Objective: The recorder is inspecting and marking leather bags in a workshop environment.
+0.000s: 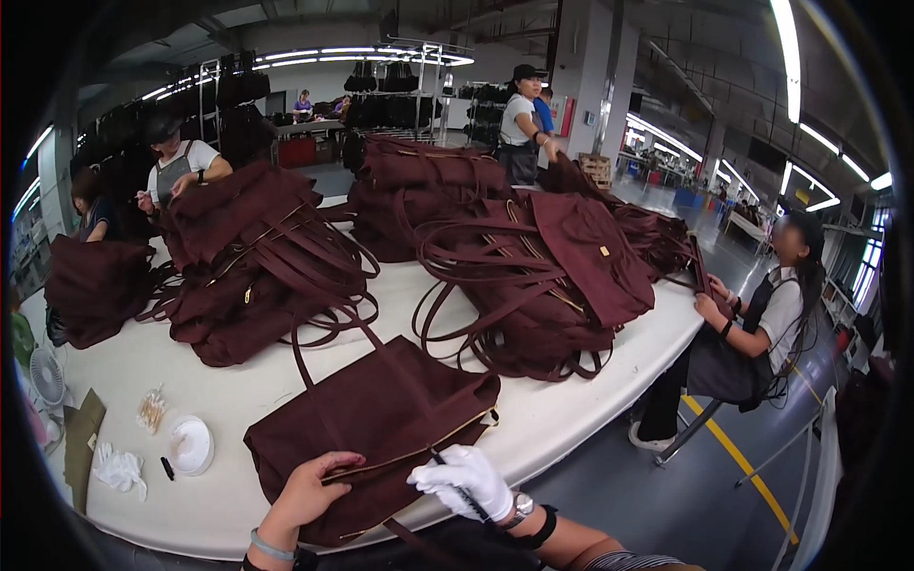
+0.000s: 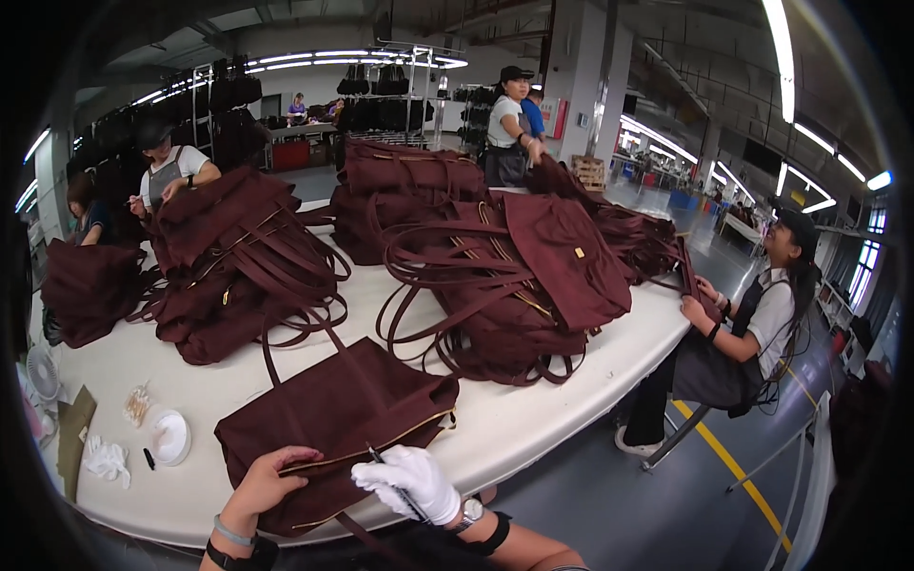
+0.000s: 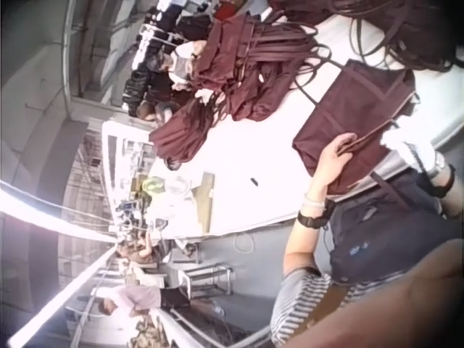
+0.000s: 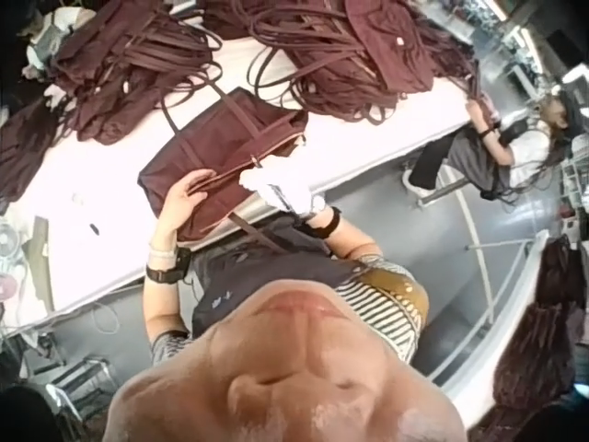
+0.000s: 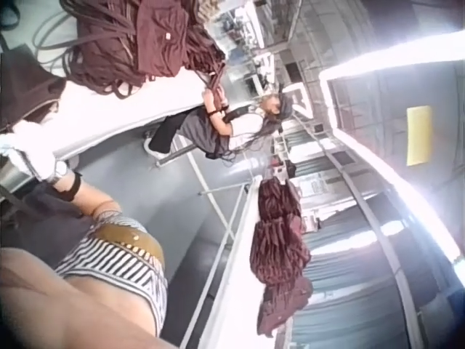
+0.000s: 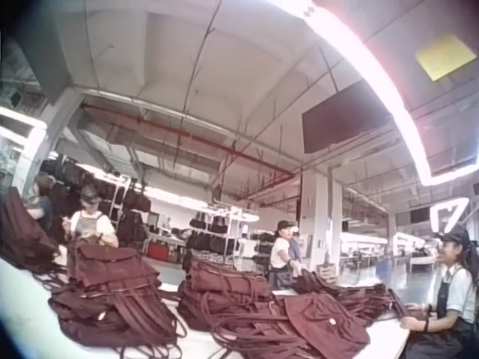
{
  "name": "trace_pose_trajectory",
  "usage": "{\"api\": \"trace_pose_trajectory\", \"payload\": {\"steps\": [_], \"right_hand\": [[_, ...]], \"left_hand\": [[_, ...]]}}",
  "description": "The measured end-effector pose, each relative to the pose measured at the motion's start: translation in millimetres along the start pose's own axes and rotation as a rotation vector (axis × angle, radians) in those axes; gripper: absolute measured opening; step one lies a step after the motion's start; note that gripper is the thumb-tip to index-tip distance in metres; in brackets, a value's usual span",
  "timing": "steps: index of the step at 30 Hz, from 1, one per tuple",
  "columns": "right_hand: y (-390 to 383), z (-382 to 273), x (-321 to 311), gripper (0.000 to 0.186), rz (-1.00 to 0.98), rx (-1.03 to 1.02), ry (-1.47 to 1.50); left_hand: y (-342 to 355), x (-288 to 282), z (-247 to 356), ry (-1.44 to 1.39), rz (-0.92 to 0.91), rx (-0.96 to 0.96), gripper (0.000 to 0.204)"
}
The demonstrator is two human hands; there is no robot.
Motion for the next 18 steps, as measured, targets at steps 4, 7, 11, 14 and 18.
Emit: {"api": "trace_pose_trajectory", "payload": {"steps": [4,7,11,14,18], "right_hand": [[-4,9,20,0.034,0.055,-0.001,0.003],[-15,19,27,0.034,0.008,0.056,0.073],[-14,8,9,0.026,0.005,0.091,0.048],[-28,11,9,0.018,0.147,0.178,0.016],[-10,20,22,0.016,0.125,0.172,0.053]], "left_hand": [[-5,2,3,0.067,-0.008,-0.007,0.05],[-18,5,6,0.06,0.011,-0.034,0.041],[-15,24,6,0.205,0.082,0.079,0.029],[8,33,-8,0.178,0.202,0.015,0.029],[6,27,-3,0.264,0.445,0.083,0.033]]}}
Point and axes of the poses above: each hand's wrist, its own y-axis towards the middle knuckle, its own x-axis out of the palm, z = x × y, the point moved 1 cm from there along y, towards the middle knuckle
